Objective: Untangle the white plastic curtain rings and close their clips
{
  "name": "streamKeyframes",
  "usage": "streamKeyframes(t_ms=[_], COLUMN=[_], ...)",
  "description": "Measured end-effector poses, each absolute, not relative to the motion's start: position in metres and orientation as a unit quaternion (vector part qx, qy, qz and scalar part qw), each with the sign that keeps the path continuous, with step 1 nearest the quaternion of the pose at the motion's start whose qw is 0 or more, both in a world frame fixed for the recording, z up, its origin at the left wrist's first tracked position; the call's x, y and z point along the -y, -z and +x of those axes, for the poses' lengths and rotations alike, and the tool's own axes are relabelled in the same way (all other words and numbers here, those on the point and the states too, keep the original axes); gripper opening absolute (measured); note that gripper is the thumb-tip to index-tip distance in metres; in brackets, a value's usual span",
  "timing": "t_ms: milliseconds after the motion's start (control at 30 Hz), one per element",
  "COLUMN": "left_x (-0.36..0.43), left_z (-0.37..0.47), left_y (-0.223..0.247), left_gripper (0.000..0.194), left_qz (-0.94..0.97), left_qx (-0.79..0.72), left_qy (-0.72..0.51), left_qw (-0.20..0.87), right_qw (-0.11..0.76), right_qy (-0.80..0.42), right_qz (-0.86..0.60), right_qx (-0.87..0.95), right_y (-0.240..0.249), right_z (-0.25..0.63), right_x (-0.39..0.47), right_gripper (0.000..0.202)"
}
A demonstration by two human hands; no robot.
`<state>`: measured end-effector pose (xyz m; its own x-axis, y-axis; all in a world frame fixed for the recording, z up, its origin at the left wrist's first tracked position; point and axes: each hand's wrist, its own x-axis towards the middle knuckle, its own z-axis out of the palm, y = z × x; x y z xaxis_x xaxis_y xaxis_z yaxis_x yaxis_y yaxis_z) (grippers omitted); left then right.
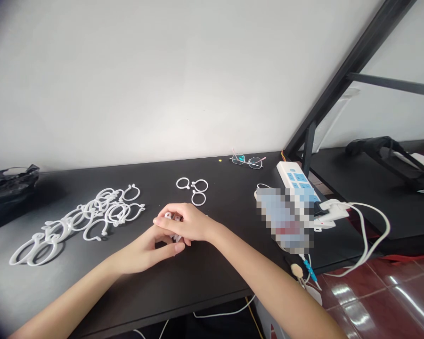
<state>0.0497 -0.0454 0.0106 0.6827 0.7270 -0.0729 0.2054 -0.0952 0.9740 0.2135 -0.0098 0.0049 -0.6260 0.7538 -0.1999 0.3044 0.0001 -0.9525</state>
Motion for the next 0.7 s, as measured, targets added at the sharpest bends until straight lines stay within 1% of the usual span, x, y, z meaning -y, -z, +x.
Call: streamKeyframes(t_ms=[200,433,567,700], left_x=[0.045,0.041,0.039,0.037], left_z=[0.049,0.048,0.047,0.047], left_y=[-0.007,0.002,0.000,-0.003], left_gripper=[0.023,0.028,0.028,0.028], left_qz=[0.688,0.653,0.635,0.615], left_qx=[-0.340,-0.327,-0.325,-0.320], left_qy=[-0.226,-0.240,-0.248,-0.263], left_qw=[0.599,0.640,0.656,0.671], right_qw=[0.202,0.214,0.216,0.234], right_qy=[-0.588,-0.599,-0.623,-0.634], right_qz=[-0.377,-0.364,-0.353,-0.345], right_qx=[0.687,0.680,0.664,0.651], right_y=[-0.007,-0.006,-0.007,-0.008], right_z=[0.214,0.214,0.214,0.214], right_x=[0.010,0.009,0.009,0.008], right_gripper=[0.031,0.024,0.023,0.022])
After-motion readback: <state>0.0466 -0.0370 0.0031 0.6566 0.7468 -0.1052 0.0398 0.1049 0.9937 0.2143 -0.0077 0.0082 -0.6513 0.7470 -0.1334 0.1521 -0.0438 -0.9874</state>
